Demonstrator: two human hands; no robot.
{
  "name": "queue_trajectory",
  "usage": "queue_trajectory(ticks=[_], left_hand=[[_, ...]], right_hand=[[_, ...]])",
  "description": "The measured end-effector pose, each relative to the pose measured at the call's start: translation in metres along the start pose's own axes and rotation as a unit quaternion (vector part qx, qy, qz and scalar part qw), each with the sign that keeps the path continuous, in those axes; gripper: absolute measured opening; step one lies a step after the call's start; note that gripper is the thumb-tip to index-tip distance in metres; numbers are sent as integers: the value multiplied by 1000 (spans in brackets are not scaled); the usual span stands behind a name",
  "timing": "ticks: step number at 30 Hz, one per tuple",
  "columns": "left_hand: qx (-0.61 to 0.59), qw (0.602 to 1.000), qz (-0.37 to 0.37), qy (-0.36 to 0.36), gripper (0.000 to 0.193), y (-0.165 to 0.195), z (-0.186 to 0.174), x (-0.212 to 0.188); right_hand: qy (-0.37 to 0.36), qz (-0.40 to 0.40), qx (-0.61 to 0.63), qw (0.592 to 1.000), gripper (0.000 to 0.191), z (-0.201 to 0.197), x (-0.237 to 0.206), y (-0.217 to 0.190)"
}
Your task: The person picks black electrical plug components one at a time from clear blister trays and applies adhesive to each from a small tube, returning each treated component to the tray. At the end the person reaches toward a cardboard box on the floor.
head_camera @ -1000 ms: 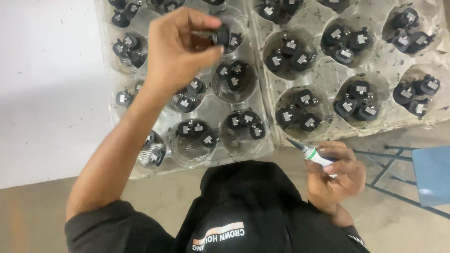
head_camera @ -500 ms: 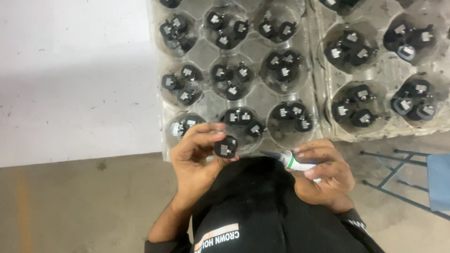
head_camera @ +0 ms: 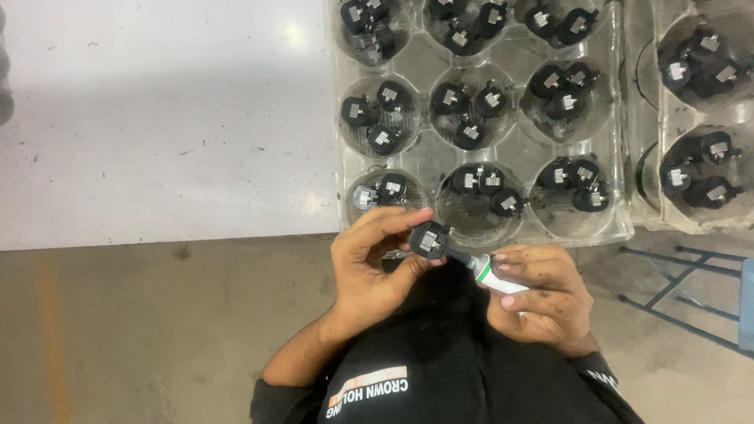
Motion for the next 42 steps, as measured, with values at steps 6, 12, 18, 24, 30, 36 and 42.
queue_trajectory(ticks=[6, 12, 18, 24, 30, 36, 42], left_hand=[[20, 999, -12, -22, 48, -3, -12, 0], [-66, 997, -26, -23, 47, -8, -17, 0], [-83, 996, -18, -16, 48, -11, -23, -2], [-109, 994, -16, -5, 47, -16, -26, -6], [-166, 986, -27, 2, 47, -24, -24, -10], [-325, 942, -77, -32, 48, -29, -17, -17], [-348, 927, -120, -68, 49, -36, -11, -22]], right_hand=[[3, -4, -38, 999, 32, 11, 6, -16], [44, -6, -64, 997, 31, 24, 8, -25], [53, -11, -66, 996, 29, 30, 11, -27], [38, -10, -47, 998, 26, 33, 11, -31], [54, -38, -39, 997, 26, 35, 10, -22], [138, -63, 45, 987, 32, 39, 3, -8], [108, -75, 26, 991, 26, 36, 5, -6]])
Point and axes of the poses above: each hand's wrist, its own x-axis towards the middle knuckle, its own z-axis out of the palm, y = z × x, the point moved 4 cm from there along x, towards the middle knuckle, and after that the axes turned 8 degrees about z, right-handed, at the moved point
